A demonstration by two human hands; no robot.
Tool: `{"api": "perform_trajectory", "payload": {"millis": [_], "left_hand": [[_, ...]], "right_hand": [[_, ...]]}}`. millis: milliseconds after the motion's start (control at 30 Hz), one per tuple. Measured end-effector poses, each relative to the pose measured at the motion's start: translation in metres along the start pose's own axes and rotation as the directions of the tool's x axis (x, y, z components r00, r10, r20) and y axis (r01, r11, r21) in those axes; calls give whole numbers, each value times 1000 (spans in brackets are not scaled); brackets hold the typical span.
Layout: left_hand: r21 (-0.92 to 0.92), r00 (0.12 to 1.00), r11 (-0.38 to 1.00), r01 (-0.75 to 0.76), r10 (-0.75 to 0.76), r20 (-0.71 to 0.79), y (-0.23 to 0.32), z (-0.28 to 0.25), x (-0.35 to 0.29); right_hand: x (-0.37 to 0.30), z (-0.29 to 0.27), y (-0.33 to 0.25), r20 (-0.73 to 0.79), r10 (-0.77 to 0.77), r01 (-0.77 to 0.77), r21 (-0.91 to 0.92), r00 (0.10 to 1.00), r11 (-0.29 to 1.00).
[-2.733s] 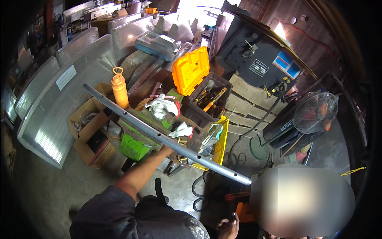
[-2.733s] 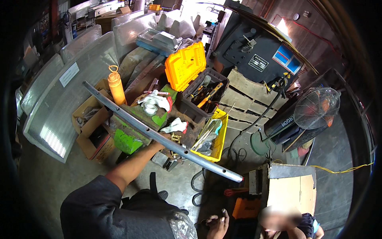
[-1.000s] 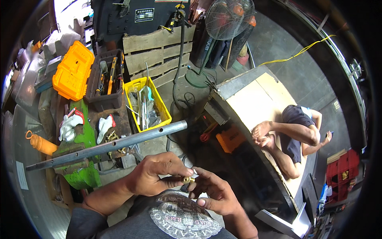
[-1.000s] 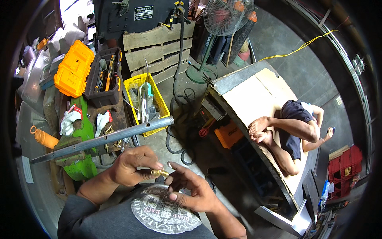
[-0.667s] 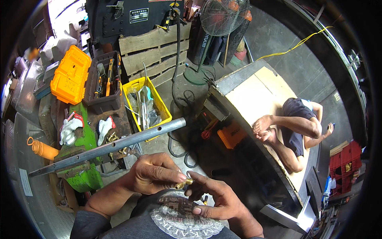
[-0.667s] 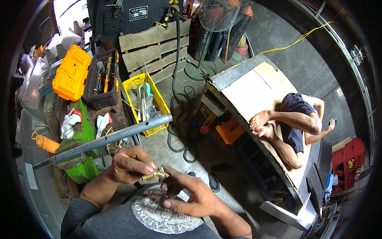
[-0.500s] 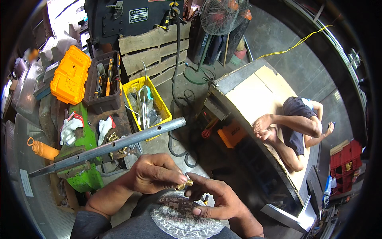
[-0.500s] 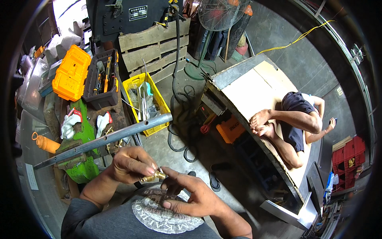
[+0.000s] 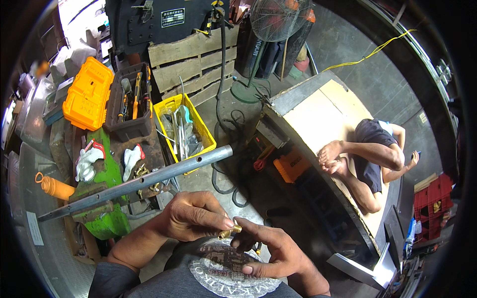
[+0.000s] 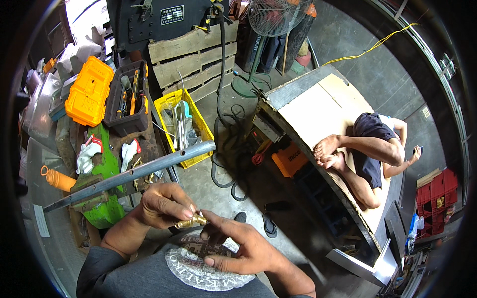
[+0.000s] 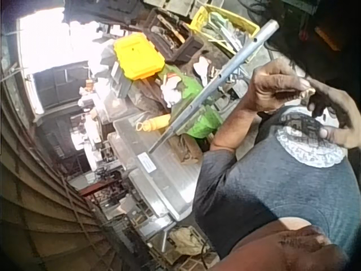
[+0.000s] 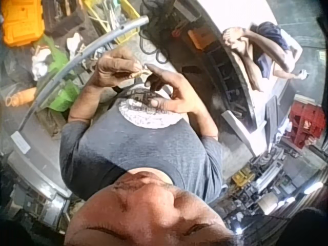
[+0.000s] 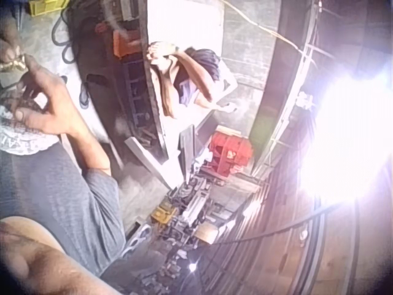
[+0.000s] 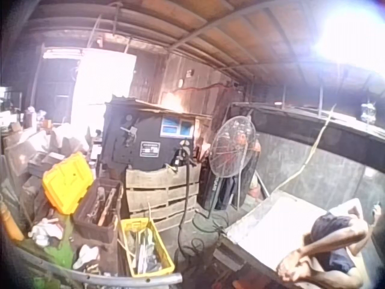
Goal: The person walks to a workbench and repeatedly picks up small brass pipe fittings, unwraps them from paper, and places them into holes along a long metal pipe. The person handles the fittings one at a time and continues the process without using tools.
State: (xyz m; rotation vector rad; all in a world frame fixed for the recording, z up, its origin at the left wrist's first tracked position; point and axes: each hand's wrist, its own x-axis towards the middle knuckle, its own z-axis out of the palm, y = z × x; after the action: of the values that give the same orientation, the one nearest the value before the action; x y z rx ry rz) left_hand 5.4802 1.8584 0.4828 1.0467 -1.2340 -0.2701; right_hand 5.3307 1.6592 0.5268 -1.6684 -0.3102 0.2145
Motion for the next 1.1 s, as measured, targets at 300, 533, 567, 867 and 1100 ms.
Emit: {"api": "perform_trajectory", "payload": {"millis": [300,533,567,867,1100], "left_hand": [[-28,999,999,36,-37,-36,-7,0,-3],[-67,993,992,111,-114,-37,-2,3,3],[-70,990,988,135,-137,-20,-4,2,4],[-451,876,786,423,-482,-19,-8,7,-5],[-531,803,719,447,-585,-116,-4,17,-2]], "right_hand": [[-3,0,3,0,-62,62,-42,998,997],[-5,-5,-2,8,-33,33,-47,999,998],[-5,-6,-2,1,-37,37,-63,999,997],[-5,-10,4,-24,-34,28,-193,999,981],[-2,-13,5,-71,-11,-3,-202,997,979]]}}
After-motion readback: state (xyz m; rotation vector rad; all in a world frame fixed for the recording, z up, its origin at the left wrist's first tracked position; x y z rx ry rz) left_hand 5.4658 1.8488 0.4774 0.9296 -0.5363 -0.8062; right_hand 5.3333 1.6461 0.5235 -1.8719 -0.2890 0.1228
